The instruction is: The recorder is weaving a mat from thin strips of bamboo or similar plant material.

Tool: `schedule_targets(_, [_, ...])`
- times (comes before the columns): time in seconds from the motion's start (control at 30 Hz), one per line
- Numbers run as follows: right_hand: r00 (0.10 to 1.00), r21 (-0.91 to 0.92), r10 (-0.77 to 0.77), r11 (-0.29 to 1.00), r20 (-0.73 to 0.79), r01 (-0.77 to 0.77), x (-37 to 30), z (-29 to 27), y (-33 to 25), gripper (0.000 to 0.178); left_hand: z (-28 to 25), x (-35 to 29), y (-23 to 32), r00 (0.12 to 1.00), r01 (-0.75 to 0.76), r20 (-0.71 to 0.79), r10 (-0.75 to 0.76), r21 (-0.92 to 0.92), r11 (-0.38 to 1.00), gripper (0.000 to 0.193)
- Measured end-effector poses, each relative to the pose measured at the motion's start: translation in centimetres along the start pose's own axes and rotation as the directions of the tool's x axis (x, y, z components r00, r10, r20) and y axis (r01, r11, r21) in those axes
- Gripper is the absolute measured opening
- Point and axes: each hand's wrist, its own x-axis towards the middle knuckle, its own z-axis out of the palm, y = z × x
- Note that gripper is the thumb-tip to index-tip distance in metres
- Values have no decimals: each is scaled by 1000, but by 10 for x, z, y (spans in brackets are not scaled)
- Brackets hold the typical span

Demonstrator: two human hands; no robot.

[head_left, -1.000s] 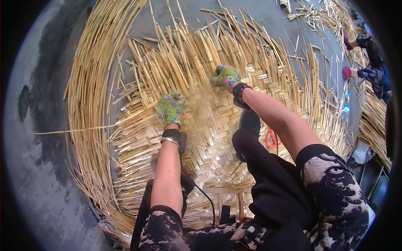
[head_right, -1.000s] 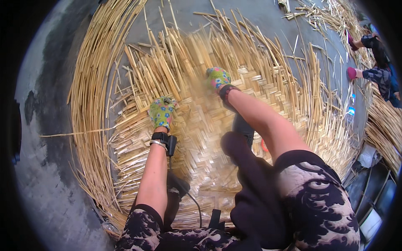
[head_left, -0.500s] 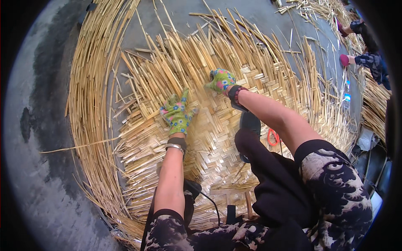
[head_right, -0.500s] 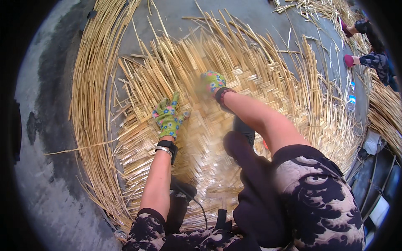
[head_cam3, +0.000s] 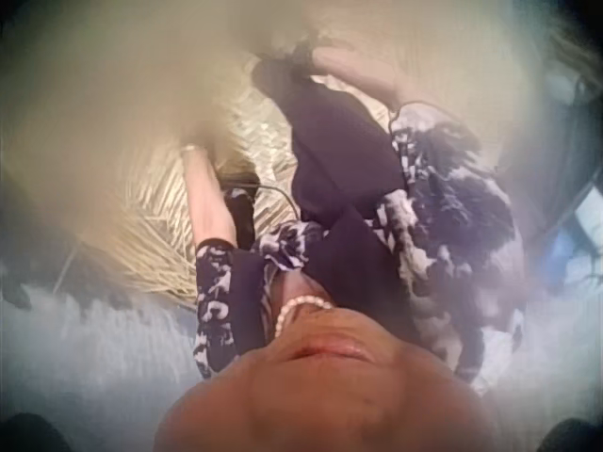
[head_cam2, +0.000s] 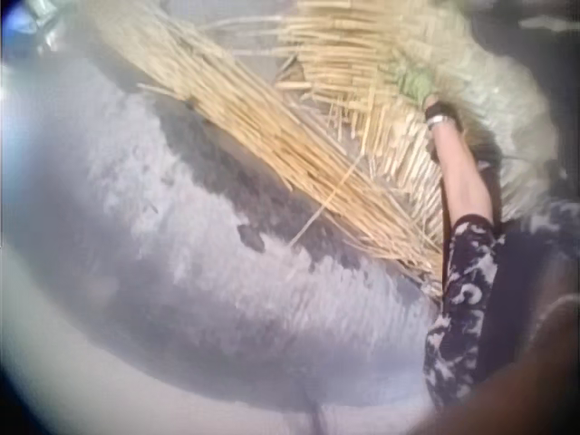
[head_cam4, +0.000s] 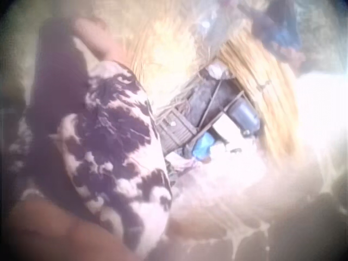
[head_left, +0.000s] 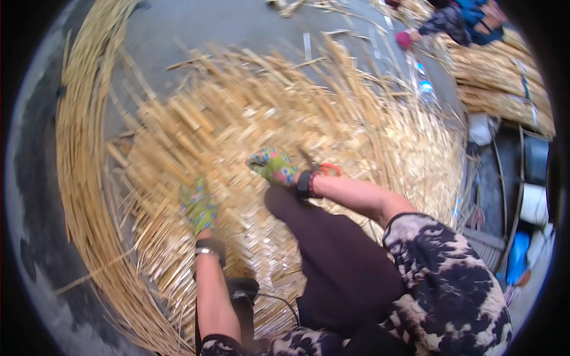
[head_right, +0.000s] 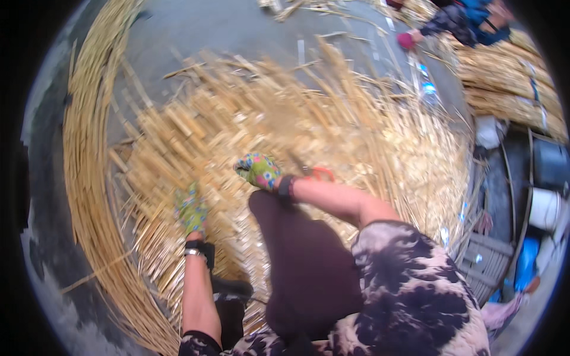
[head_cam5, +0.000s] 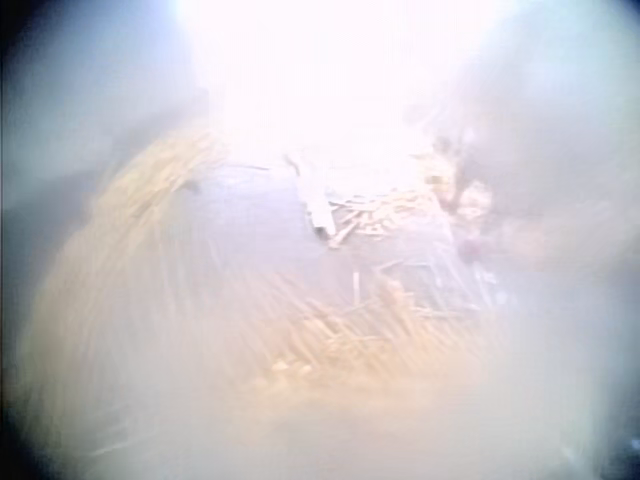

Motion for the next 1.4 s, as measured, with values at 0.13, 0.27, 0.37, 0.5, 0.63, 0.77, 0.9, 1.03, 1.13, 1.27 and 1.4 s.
schedule_targets(0.13, [913,227,264,953,-310,-199,-118,-43,75,22,4,-16,45,997,-64,-49,59,-89,994,54])
schedule_targets(0.27, [640,127,425,880,-639,-457,-220,-82,174,27,22,-43,50,977,-215,-51,209,-277,937,42])
schedule_targets(0.37, [501,-28,407,754,-764,-656,-274,-101,226,25,30,-68,54,951,-164,158,265,-468,868,41])
schedule_targets(0.5, [464,-57,488,641,-739,-765,-289,-108,245,23,23,-93,52,942,-21,287,176,-473,881,41])
schedule_targets(0.63, [461,-81,511,601,-725,-795,-287,-113,247,21,15,-102,50,946,67,311,95,-473,878,42])
schedule_targets(0.77, [472,-90,514,602,-717,-793,-290,-116,249,20,9,-108,46,947,133,320,32,-481,866,42])
schedule_targets(0.9, [495,-100,507,620,-706,-778,-287,-119,248,18,3,-113,42,949,185,315,-26,-486,854,42])
schedule_targets(1.03, [507,-117,499,622,-703,-775,-289,-127,255,17,-2,-112,48,949,215,310,-54,-515,830,42])
schedule_targets(1.13, [522,-124,491,635,-697,-763,-290,-131,256,17,-13,-108,55,955,229,287,-74,-555,800,42])
schedule_targets(1.27, [532,-108,465,673,-708,-732,-297,-140,246,17,-51,-87,84,974,211,212,-80,-718,663,42])
schedule_targets(1.4, [649,624,503,779,-571,-55,-278,-135,124,16,-154,-91,136,970,183,215,115,-954,238,43])
